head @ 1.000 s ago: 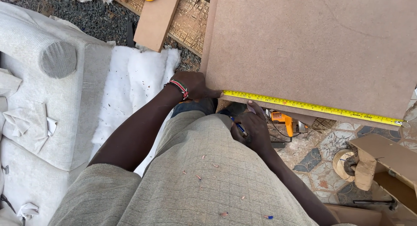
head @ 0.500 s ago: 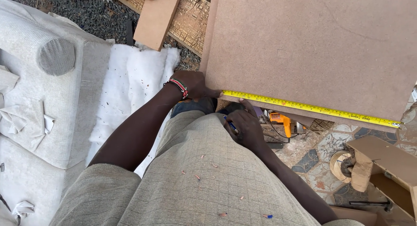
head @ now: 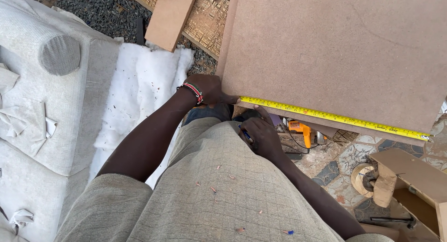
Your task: Measuring a wooden board with a tape measure and marking it with a pen for future cutting.
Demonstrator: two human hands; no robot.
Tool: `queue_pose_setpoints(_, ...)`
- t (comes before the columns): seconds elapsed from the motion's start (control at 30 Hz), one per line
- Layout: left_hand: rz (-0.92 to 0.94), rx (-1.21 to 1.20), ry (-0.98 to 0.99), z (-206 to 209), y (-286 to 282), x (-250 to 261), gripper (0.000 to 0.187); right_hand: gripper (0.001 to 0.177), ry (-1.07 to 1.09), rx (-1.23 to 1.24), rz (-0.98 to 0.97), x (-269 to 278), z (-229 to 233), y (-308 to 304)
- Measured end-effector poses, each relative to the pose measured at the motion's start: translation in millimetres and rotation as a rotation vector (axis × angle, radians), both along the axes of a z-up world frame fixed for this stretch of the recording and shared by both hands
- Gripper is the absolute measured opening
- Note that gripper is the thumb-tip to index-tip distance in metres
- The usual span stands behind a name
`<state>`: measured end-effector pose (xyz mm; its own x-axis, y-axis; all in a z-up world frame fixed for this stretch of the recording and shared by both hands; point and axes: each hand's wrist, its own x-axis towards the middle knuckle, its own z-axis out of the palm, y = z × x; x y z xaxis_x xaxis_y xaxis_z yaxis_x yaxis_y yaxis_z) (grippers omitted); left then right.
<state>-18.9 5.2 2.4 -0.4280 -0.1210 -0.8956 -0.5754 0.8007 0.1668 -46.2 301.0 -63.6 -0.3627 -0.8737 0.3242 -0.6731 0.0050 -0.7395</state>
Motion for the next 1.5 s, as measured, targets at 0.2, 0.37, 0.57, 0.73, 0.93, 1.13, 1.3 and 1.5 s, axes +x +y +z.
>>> queue_pose_setpoints(0.2, -0.031, -0.003, -0.011, 11, 1, -3, 0.106, 0.018, 0.003, 0.029, 0.031, 6, 0, -12)
queue_pose_setpoints(0.37, 0.011, 0.035, -0.022, 7, -3, -1, 0.102, 0.018, 0.025, 0.025, 0.05, 6, -10, -11)
queue_pose_setpoints(0.57, 0.008, 0.095, -0.051, 5, -7, -3, 0.099, 0.015, 0.034, 0.015, 0.079, 7, -20, -12)
queue_pose_setpoints(0.73, -0.081, 0.088, -0.054, 8, -7, -2, 0.077, 0.019, 0.054, 0.034, 0.134, 7, -13, -22)
queue_pose_setpoints(0.93, -0.025, 0.138, -0.066, -1, -14, -3, 0.087, 0.021, 0.079, 0.026, 0.138, 1, 2, -30)
queue_pose_setpoints(1.13, -0.079, 0.282, -0.134, -35, -30, 2, 0.078, 0.022, 0.118, 0.056, 0.139, 2, -10, -29)
queue_pose_setpoints(1.3, -0.037, 0.289, -0.116, -36, -30, 4, 0.074, 0.022, 0.134, 0.041, 0.132, 2, -4, -33)
queue_pose_setpoints(1.5, -0.015, 0.274, -0.135, -22, -29, -1, 0.072, 0.019, 0.154, 0.056, 0.145, 8, -30, -26)
